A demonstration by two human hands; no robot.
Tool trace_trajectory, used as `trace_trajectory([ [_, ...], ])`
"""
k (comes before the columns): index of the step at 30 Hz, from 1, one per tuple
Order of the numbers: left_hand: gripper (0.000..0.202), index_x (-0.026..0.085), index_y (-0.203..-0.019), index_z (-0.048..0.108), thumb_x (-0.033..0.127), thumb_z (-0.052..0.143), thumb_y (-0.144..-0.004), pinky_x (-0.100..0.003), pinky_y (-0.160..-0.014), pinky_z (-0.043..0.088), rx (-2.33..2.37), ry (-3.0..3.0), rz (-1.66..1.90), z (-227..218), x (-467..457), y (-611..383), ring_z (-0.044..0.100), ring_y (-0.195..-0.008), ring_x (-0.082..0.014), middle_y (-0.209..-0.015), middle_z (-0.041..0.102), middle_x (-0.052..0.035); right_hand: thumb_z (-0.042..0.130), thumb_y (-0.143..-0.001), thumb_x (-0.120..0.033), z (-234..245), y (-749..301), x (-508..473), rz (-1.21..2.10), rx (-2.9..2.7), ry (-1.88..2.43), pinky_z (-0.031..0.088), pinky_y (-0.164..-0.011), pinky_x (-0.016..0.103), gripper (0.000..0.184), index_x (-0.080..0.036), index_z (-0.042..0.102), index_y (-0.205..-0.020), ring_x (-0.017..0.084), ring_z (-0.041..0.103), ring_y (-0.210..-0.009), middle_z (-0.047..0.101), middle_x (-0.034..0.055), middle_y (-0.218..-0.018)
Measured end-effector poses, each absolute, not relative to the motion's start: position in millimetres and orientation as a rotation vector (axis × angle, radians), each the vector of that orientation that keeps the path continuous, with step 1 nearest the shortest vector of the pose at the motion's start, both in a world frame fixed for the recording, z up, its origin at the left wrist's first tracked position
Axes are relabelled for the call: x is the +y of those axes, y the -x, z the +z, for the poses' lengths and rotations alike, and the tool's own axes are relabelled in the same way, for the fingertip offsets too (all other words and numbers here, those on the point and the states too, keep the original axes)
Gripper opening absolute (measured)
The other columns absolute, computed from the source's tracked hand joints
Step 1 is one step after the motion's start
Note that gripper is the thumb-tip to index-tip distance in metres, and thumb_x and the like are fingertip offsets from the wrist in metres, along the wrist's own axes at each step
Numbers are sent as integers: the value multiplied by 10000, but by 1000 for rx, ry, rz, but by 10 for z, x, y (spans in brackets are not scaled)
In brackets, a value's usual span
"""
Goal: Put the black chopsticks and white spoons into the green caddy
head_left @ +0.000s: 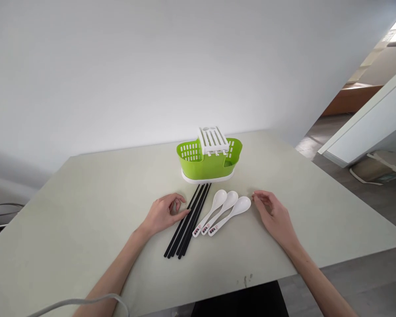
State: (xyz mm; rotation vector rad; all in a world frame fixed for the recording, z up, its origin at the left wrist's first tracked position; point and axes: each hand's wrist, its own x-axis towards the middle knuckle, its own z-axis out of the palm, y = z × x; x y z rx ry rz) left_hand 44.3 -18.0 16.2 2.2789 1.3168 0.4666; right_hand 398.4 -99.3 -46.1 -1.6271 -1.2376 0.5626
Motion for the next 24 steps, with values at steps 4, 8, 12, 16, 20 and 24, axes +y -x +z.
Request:
trace_trajectory([
  [4, 345, 226, -1053, 658, 537, 667, -904, -261, -647, 442, 1326, -2273, 463, 170, -192, -451, 510, -638, -122, -782, 620, 41, 569, -975, -615, -458, -3983, -992, 566, -1230, 1642, 550, -908, 437, 406, -258, 667, -1141, 287, 706, -1102, 761, 105, -1193],
  [8, 347, 228, -1033, 669, 547, 661, -898, -267, -648, 446, 1329, -2311, 452, 176, -199, -459, 525, -652, -127, -795, 617, 31, 567, -972, -614, -449, -3980, -994, 558, -1235, 1650, 551, -916, 444, 411, -253, 670, -1141, 293, 708, -1103, 766, 110, -1189],
  [12, 346, 226, -1030, 676, 542, 664, -888, -271, -652, 453, 1322, -2318, 442, 181, -201, -457, 534, -665, -135, -803, 623, 19, 572, -973, -610, -450, -3980, -996, 566, -1230, 1638, 551, -931, 449, 405, -255, 669, -1144, 290, 709, -1100, 766, 107, -1187],
  [16, 336, 232, -1025, 683, 530, 683, -869, -275, -658, 460, 1313, -2335, 432, 176, -206, -446, 548, -674, -141, -819, 629, 13, 572, -966, -625, -448, -3979, -1001, 552, -1230, 1641, 559, -901, 442, 417, -259, 672, -1138, 295, 710, -1097, 766, 111, -1190],
  [20, 307, 236, -1040, 692, 489, 693, -865, -281, -679, 472, 1277, -2363, 440, 165, -216, -440, 564, -688, -143, -823, 626, 13, 568, -968, -628, -444, -3976, -1006, 547, -1235, 1650, 564, -865, 423, 419, -259, 674, -1136, 293, 712, -1092, 767, 110, -1187],
  [24, 252, 235, -1017, 702, 435, 683, -865, -284, -706, 483, 1248, -2367, 419, 220, -221, -426, 589, -735, -152, -849, 642, 3, 569, -973, -610, -440, -3975, -1007, 552, -1233, 1660, 560, -849, 408, 401, -261, 672, -1143, 286, 709, -1102, 765, 102, -1194],
])
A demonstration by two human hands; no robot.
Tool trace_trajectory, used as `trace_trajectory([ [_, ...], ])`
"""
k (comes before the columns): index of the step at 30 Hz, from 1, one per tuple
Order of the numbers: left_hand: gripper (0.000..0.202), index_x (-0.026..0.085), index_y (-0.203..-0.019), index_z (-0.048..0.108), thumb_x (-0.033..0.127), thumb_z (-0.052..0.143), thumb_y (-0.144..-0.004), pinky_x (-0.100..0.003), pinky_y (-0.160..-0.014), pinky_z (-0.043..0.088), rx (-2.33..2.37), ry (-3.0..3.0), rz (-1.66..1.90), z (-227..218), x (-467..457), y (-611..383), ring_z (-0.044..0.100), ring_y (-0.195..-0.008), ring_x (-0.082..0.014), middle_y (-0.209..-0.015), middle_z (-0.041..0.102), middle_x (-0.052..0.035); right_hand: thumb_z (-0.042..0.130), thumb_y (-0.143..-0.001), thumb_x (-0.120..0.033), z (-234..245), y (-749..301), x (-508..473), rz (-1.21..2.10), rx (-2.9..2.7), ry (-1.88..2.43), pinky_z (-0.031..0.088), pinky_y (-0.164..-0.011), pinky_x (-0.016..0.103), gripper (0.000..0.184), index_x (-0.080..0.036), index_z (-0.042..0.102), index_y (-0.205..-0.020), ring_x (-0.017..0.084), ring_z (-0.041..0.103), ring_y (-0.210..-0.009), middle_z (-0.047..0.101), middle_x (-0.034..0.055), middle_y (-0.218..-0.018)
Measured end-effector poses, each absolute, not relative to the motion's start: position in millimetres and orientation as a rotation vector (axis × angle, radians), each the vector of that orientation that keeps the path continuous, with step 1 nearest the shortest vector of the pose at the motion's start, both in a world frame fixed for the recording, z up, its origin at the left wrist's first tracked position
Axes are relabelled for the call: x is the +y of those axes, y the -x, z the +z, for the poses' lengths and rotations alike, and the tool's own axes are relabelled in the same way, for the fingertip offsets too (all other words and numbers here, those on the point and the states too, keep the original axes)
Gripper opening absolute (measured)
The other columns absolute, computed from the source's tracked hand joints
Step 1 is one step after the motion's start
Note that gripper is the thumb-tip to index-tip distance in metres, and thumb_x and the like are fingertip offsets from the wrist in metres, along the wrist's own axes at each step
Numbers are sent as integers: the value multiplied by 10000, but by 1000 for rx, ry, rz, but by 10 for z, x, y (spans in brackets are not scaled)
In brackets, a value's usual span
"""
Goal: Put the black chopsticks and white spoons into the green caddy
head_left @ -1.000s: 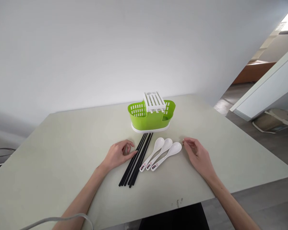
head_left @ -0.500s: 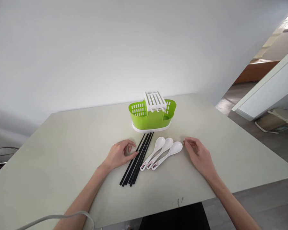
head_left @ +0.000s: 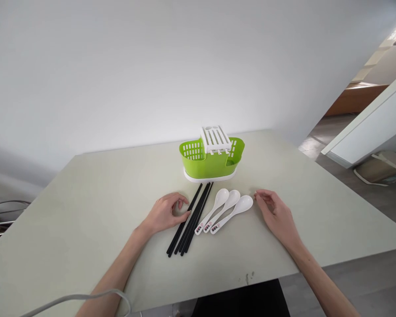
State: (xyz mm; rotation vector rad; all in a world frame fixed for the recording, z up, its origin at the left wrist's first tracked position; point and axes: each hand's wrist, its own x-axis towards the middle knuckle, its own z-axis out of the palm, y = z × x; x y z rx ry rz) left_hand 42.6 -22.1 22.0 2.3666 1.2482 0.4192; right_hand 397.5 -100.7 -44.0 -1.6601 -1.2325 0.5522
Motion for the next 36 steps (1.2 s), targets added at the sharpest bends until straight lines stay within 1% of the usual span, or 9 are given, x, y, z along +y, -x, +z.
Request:
trace_trajectory([
  [4, 190, 239, -958, 711, 391, 665, -855, -280, -714, 502, 1262, -2317, 309, 374, -224, -330, 613, -771, -164, -862, 672, -3, 565, -978, -604, -433, -3976, -1009, 552, -1241, 1662, 555, -882, 423, 397, -260, 672, -1144, 287, 712, -1096, 768, 101, -1189],
  [9, 176, 253, -936, 716, 365, 624, -837, -289, -701, 513, 1452, -2334, 233, 521, -230, -143, 649, -749, -175, -886, 727, -1, 573, -975, -598, -443, -3977, -1008, 554, -1245, 1652, 559, -885, 427, 382, -268, 671, -1141, 292, 707, -1114, 766, 97, -1198],
  [18, 174, 247, -887, 684, 342, 612, -760, -314, -701, 499, 1630, -2343, 187, 535, -226, -104, 663, -749, -207, -855, 736, -9, 582, -970, -581, -469, -3983, -1006, 578, -1233, 1633, 551, -933, 446, 360, -270, 673, -1126, 282, 706, -1097, 758, 91, -1191],
  [22, 154, 243, -871, 647, 330, 603, -752, -329, -683, 478, 1679, -2342, 131, 534, -234, -124, 651, -746, -219, -853, 729, -15, 576, -970, -574, -455, -3972, -1013, 574, -1233, 1638, 550, -927, 445, 355, -268, 673, -1120, 283, 703, -1095, 755, 93, -1187],
  [26, 114, 240, -830, 632, 311, 600, -746, -323, -649, 449, 1700, -2374, 175, 511, -246, -131, 640, -715, -211, -856, 729, -18, 572, -972, -558, -457, -3967, -1012, 570, -1242, 1640, 546, -938, 448, 339, -267, 670, -1116, 281, 700, -1099, 750, 91, -1197],
  [30, 113, 241, -816, 641, 342, 596, -792, -321, -649, 440, 1714, -2353, 204, 498, -248, -125, 643, -711, -212, -847, 733, -20, 579, -967, -548, -466, -3974, -1010, 564, -1249, 1627, 545, -946, 445, 338, -259, 669, -1117, 277, 702, -1093, 751, 95, -1189],
  [33, 168, 235, -807, 638, 374, 555, -850, -329, -667, 449, 1714, -2337, 165, 508, -250, -125, 648, -728, -219, -855, 734, -32, 583, -961, -548, -467, -3978, -1011, 561, -1251, 1633, 549, -930, 437, 348, -252, 672, -1119, 276, 701, -1090, 751, 98, -1186],
  [36, 240, 228, -837, 642, 412, 505, -910, -338, -692, 460, 1708, -2341, 124, 517, -251, -122, 659, -767, -229, -892, 742, -46, 575, -962, -543, -467, -3977, -1012, 567, -1252, 1630, 545, -937, 432, 351, -246, 672, -1121, 269, 699, -1086, 749, 98, -1183],
])
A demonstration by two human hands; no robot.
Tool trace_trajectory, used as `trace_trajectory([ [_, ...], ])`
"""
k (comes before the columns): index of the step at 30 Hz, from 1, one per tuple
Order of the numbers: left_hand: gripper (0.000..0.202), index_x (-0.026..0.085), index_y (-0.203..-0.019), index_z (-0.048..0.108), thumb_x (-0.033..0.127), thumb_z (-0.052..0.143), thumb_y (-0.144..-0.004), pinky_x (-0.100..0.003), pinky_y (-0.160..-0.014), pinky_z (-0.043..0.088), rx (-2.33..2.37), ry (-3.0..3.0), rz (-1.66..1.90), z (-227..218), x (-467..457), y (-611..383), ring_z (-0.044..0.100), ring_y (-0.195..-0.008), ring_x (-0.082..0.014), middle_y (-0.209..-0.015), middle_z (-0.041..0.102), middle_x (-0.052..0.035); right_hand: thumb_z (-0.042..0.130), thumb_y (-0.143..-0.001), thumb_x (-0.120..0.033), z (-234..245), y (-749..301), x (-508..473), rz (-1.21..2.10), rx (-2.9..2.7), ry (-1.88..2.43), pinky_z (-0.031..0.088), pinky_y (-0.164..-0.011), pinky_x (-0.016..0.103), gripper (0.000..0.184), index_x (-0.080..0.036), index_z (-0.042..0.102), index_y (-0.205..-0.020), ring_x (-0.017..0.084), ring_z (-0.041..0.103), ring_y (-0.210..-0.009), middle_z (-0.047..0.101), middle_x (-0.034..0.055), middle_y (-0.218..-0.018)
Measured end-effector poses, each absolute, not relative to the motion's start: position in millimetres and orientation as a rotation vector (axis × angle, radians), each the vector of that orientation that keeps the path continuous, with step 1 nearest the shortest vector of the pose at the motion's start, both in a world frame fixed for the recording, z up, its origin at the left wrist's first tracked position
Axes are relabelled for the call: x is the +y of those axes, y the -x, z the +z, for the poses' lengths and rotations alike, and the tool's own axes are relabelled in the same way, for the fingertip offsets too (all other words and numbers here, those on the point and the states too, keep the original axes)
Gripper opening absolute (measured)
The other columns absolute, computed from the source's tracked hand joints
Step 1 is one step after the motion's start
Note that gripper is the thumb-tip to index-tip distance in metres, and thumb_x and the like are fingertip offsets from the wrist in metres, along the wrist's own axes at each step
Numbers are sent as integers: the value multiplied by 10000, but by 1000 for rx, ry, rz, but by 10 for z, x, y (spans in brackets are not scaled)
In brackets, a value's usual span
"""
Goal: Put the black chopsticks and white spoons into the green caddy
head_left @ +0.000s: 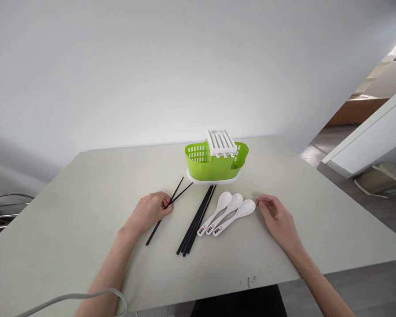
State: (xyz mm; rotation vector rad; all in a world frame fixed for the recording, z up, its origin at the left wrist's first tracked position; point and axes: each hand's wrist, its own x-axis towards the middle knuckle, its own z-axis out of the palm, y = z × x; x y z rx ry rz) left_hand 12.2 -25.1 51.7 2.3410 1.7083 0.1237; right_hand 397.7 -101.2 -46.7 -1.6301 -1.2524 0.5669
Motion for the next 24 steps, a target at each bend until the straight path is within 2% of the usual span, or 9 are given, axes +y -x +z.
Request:
trace_trajectory([
  [6, 325, 235, -978, 704, 463, 472, -978, -358, -751, 497, 1598, -2362, 311, 466, -216, -66, 721, -826, -257, -972, 784, -58, 586, -958, -530, -481, -3977, -1011, 557, -1250, 1622, 535, -972, 442, 341, -243, 672, -1121, 265, 698, -1081, 749, 98, -1173],
  [10, 283, 230, -1090, 621, 483, 533, -1001, -353, -789, 560, 1545, -2031, 782, 478, -215, -83, 770, -779, -234, -964, 802, -53, 577, -969, -524, -491, -3982, -1006, 578, -1258, 1611, 528, -990, 456, 339, -243, 666, -1136, 268, 698, -1089, 750, 103, -1181],
  [15, 353, 217, -1085, 526, 506, 684, -958, -426, -918, 621, 1336, -1434, 1389, 591, -246, -172, 803, -893, -253, -1084, 802, -100, 580, -967, -521, -487, -3985, -1009, 566, -1257, 1610, 529, -988, 449, 336, -242, 669, -1132, 264, 698, -1089, 750, 102, -1180],
  [19, 304, 185, -1030, 543, 391, 748, -943, -456, -1000, 615, 1164, -1052, 1489, 602, -214, -201, 804, -942, -251, -1155, 788, -131, 577, -968, -517, -492, -3988, -1011, 575, -1253, 1621, 540, -951, 438, 337, -244, 670, -1142, 265, 699, -1088, 752, 101, -1183],
  [24, 82, 134, -959, 598, 179, 603, -1028, -404, -1035, 617, 1066, -674, 1440, 447, -142, -288, 798, -984, -222, -1256, 755, -174, 577, -960, -508, -495, -3989, -1010, 569, -1260, 1629, 542, -937, 442, 331, -245, 666, -1139, 268, 707, -1079, 754, 101, -1180],
])
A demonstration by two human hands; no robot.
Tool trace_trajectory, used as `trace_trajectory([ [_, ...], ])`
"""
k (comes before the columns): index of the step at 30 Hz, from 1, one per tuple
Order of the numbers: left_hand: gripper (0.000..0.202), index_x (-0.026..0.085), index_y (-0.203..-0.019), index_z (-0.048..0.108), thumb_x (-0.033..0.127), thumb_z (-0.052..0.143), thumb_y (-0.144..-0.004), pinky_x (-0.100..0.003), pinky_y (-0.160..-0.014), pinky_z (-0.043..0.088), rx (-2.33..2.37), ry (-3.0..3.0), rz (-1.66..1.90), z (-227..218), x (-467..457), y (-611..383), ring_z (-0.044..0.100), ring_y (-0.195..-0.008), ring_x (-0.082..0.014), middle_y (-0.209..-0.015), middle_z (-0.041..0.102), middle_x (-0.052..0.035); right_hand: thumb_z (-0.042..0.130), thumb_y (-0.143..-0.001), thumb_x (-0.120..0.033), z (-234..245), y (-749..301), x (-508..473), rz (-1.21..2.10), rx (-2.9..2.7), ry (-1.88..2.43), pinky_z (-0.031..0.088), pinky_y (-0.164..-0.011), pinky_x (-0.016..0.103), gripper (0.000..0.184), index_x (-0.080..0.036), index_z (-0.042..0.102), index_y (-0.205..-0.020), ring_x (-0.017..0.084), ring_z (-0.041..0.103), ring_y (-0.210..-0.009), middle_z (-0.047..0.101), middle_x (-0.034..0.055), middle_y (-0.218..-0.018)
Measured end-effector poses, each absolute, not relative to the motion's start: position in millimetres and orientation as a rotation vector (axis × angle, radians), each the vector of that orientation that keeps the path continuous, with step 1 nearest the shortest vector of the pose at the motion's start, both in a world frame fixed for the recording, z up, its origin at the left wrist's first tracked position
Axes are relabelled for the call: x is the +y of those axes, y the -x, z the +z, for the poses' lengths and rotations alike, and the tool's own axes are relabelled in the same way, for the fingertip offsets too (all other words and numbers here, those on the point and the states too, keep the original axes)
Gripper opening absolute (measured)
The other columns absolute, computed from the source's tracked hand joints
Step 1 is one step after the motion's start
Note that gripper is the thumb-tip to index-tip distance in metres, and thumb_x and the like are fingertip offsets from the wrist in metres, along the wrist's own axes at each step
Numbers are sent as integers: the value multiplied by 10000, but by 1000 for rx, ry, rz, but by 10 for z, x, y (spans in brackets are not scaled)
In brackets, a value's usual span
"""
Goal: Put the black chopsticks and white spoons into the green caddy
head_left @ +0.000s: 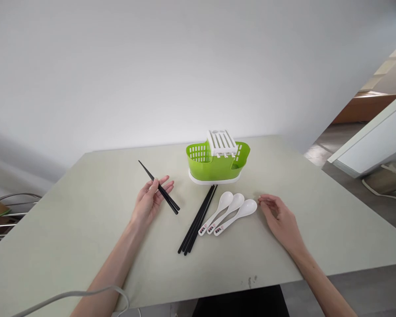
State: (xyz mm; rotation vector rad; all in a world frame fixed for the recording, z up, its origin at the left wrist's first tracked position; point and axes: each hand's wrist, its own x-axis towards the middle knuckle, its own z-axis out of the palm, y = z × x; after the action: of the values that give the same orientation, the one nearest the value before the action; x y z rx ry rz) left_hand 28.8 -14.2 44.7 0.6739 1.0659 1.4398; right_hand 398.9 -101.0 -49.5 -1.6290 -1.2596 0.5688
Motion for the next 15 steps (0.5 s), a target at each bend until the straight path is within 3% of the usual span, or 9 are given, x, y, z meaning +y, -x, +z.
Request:
trace_trajectory([
  [5, 161, 99, -1058, 662, 107, 502, -1052, -355, -1022, 632, 966, -484, 1299, 250, -138, -430, 789, -1033, -212, -1314, 733, -179, 589, -951, -517, -495, -3998, -1001, 562, -1255, 1611, 531, -974, 459, 332, -243, 670, -1120, 267, 706, -1072, 756, 100, -1164],
  [15, 177, 93, -1134, 633, 77, 484, -1040, -452, -1163, 535, 853, -424, 1231, 215, -246, -570, 696, -1260, -293, -1426, 662, -223, 592, -984, -461, -165, -3650, -1256, 571, -1179, 1533, 546, -933, 408, 252, -252, 672, -1100, 255, 697, -1081, 742, 88, -1164],
])
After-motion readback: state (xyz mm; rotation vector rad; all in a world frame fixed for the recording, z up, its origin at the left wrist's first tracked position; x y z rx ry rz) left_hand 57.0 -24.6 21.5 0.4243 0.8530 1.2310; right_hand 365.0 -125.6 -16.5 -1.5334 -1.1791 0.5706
